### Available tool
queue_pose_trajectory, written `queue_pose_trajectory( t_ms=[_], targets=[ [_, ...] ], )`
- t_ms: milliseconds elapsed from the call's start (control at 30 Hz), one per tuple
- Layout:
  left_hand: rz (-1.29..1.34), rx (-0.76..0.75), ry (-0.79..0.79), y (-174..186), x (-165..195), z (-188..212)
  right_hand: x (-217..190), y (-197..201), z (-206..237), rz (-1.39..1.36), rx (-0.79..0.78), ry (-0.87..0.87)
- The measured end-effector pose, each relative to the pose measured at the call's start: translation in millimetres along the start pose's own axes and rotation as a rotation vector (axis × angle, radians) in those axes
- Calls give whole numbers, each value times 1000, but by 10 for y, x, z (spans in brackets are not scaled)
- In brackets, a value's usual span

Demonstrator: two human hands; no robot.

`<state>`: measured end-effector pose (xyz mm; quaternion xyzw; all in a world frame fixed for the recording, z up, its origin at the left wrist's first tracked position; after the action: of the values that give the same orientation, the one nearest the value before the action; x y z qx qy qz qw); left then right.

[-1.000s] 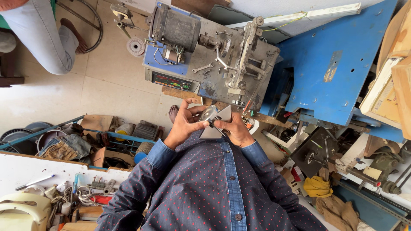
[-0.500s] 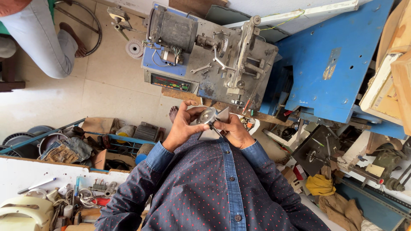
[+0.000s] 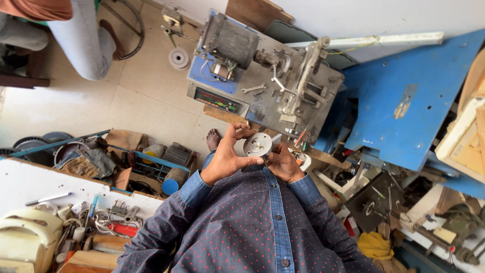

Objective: The person sits on the floor fitting small white wedges into the slots of a circular armature component, then carries it to a bench machine and works on it there. They later hold a white circular plate and mark or work on it with a pencil-like tool.

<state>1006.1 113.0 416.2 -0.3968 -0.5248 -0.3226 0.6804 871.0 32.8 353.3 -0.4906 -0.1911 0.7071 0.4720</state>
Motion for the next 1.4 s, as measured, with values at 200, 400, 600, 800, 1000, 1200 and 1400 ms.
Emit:
queue_pose_trajectory(
  t_ms=[200,400,600,800,1000,1200,1400],
  targets=[
    [3,59,-9,112,-18,97,62,-127,-77,16,-51,-85],
    [-68,125,12,240,1,203,134,-214,-129,33,-75,-147],
    [-68,146,-5,282,64,262,155,-170,-167,38,-92,-105],
    [-95,157,-44,273,110,265,134,-186,-158,-33,-93,-85],
    [-116,146,-71,161,151,293,51,-303,-96,-1,-92,-66],
    [-104,12,-145,29,302,337,-20,-251,-43,85,-106,44],
    [88,-20,-161,103,291,371,-48,-227,-48,47,-100,70]
  ],
)
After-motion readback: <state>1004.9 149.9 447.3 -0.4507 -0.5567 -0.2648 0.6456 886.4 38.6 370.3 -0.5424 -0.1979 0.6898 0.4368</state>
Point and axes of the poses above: each hand's wrist, its own z-axis away from the middle knuckle, its own y-axis out of the back of the hand, x = y × z, the point moved 10 cm from there along -z, towards the middle knuckle, and after that the axes turned 1 degree about y, right-handed, at the moved point
